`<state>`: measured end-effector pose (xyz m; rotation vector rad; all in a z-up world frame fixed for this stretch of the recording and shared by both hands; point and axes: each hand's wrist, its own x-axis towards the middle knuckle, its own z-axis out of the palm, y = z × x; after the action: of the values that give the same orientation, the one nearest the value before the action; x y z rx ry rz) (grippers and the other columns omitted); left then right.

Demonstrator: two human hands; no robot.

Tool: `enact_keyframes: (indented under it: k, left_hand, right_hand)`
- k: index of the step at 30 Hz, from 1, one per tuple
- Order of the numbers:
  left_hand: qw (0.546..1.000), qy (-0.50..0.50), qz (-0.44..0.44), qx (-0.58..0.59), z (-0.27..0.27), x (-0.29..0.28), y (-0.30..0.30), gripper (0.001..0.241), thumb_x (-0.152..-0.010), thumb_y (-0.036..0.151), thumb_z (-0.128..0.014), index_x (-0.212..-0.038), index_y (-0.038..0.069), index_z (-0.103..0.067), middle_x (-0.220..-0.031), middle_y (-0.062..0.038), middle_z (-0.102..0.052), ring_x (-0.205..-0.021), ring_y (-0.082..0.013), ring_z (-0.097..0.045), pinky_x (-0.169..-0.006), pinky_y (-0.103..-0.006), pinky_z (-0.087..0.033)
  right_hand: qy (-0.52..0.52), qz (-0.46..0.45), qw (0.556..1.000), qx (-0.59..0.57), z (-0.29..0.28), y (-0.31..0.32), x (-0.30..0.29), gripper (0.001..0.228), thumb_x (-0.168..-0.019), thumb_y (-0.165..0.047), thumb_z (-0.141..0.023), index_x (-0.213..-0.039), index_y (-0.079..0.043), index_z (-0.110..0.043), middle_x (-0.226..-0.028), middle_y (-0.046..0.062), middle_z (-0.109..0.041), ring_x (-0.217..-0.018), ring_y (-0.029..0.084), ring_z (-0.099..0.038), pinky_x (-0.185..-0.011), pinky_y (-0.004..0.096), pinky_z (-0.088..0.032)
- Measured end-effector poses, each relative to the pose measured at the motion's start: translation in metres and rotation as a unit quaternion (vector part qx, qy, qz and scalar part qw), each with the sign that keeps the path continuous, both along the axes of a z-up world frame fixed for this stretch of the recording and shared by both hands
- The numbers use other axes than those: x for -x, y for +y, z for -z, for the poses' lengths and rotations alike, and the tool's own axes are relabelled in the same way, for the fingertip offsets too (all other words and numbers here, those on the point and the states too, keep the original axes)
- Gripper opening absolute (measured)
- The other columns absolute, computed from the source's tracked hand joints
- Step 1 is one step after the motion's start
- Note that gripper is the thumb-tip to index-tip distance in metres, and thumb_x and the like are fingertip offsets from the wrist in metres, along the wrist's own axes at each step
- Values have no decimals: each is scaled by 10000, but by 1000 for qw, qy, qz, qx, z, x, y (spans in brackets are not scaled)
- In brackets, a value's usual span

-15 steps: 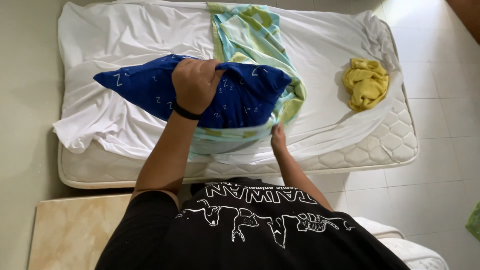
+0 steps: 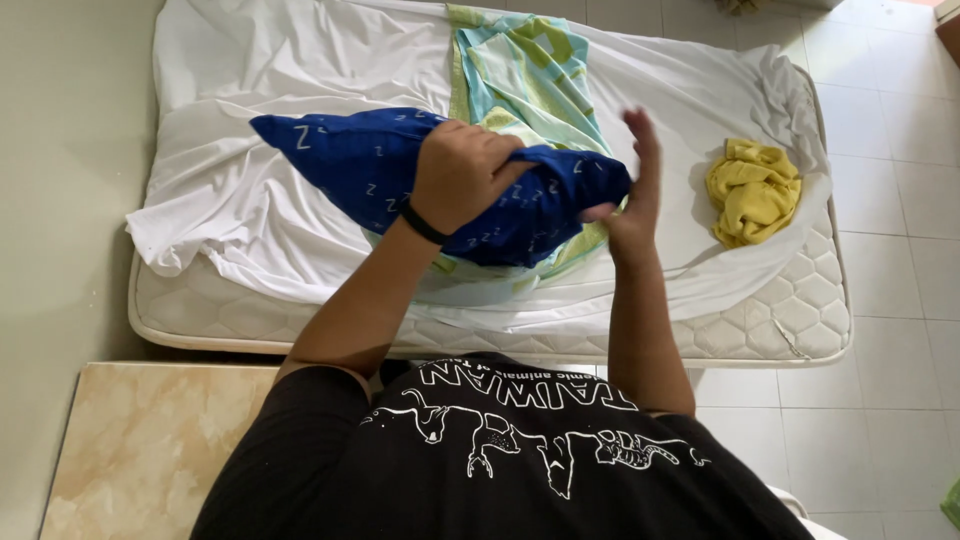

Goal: The person puts a blue pillow into a light green patterned pillowcase on a mattress. They then move to a second mattress and repeat the process with another pillow and pillowcase. Finally, they fold a yellow cloth on the second bed.

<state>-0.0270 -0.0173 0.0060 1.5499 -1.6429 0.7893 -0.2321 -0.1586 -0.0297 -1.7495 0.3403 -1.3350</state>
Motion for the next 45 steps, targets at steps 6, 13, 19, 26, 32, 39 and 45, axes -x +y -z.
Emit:
enact_keyframes:
  k: [6, 13, 19, 26, 32, 39, 45]
  left_hand:
    - [992, 105, 63, -28, -29, 30, 19, 166, -891, 209, -772, -1013, 99, -746, -822, -24, -764, -602, -181, -625, -683, -311, -491]
    - [983, 145, -110, -11, 35, -15, 27, 489, -974, 398, -722, -1381, 191, -544, -1437, -40, -530, -1396, -261, -452, -1238, -552, -150]
    - [911, 409, -4, 52, 107, -48, 31, 1039, -872, 707, -717, -1625, 194, -218, -1717, -131, -197, -1601, -346, -236, -1324, -524, -192]
    - [811, 548, 181, -93, 136, -17, -5, 838, -821, 447, -936, -1475, 148, -507, -1399, -171, -575, -1351, -375, -530, -1161, -538, -335]
    - [853, 450, 194, -178, 115, 13, -18, 939, -700, 590, -952, -1443, 182, -547, -1342, -125, -620, -1326, -332, -555, -1186, -472, -345]
    - [807, 487, 303, -144, 123, 36, -8, 833, -992, 472, -774, -1639, 208, -319, -1601, -91, -464, -1509, -295, -381, -1264, -478, -184]
    - [887, 414, 46, -197, 166, 54, -7, 1039, -885, 703, -740, -1640, 170, -266, -1604, -214, -406, -1503, -416, -354, -1278, -543, -119]
  right_hand:
    - [506, 19, 844, 176, -30, 27, -22, 1547, -407, -506, -1027, -1634, -103, -176, -1225, 167, -734, -1080, 364, -691, -1034, 492, -444]
    - [455, 74, 887, 19, 20, 8, 20, 256, -881, -287, -782, -991, -59, -746, -824, 95, -730, -653, 243, -653, -672, 351, -525]
    - [382, 83, 907, -155, 30, -12, 72, 239, -905, -190, -764, -1013, 18, -713, -842, 125, -725, -680, 208, -674, -699, 285, -573]
    - [325, 92, 939, 58, -4, 9, 81, 1229, -660, -339, -992, -1628, -89, -277, -1594, 297, -337, -1493, 510, -286, -1251, 566, -100]
    - [324, 72, 915, 231, -40, 38, 32, 1590, -413, -728, -963, -1617, 22, -243, -1638, 292, -323, -1522, 496, -243, -1270, 545, -48]
    - [350, 171, 895, 219, 12, -3, 37, 1109, -561, -712, -942, -1401, -65, -613, -1144, 136, -732, -1098, 316, -654, -1136, 455, -336]
    - [189, 227, 944, 144, 39, -2, 46, 505, -665, -393, -1078, -819, -91, -703, -806, 79, -697, -893, 298, -692, -1060, 397, -419]
